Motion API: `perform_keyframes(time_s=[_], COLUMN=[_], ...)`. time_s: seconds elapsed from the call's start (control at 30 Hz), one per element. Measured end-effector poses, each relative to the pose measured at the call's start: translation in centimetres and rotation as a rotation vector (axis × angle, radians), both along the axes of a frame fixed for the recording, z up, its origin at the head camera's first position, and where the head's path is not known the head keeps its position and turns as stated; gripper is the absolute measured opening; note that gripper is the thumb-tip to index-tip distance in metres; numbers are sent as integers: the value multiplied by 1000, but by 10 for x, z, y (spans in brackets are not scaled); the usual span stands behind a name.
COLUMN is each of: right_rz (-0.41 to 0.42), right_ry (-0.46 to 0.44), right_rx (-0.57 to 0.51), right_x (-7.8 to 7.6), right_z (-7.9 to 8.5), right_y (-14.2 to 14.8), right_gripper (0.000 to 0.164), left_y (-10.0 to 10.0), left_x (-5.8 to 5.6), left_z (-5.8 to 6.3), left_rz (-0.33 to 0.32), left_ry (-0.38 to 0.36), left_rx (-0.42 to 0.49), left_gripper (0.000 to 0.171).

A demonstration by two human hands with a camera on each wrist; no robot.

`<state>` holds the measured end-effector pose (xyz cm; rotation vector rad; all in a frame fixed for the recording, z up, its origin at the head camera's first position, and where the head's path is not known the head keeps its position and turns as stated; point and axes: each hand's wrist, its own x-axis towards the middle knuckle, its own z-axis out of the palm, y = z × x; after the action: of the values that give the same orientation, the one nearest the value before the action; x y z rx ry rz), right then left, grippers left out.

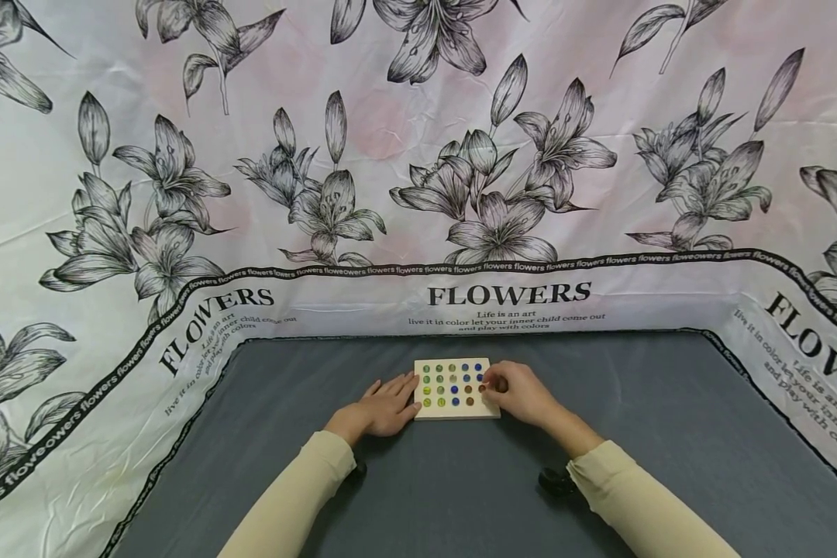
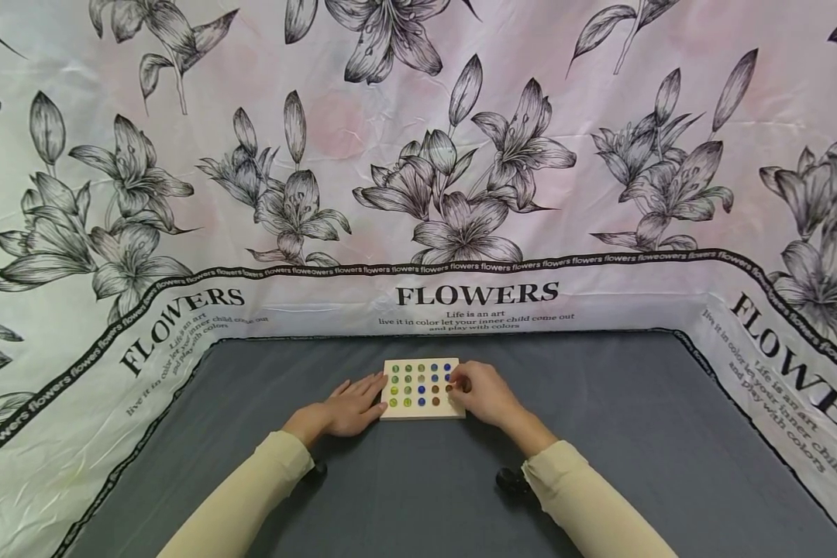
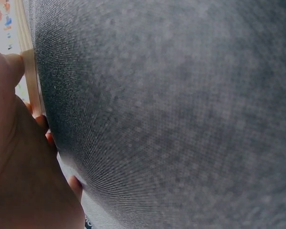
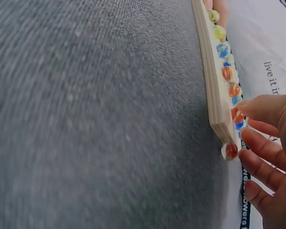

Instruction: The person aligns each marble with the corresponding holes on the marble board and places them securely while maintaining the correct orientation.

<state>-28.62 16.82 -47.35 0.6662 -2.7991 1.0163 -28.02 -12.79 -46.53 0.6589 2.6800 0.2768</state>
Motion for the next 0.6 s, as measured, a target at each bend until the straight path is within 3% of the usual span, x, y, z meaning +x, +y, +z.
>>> perform_keyframes(time_s=[0.3, 0.6], right_rz=[-7, -3], right_ry=[24, 13], right_rx=[14, 18], right_x=[2, 5], right_z=[8, 4], right_y=[15, 30], right_gripper=[14, 18], left_y=[-1, 0], left_x=[-1, -1], left_z=[1, 1], left_rz=[2, -4], left_ry=[-9, -12], left_rx=[4, -4], left_gripper=[65, 65])
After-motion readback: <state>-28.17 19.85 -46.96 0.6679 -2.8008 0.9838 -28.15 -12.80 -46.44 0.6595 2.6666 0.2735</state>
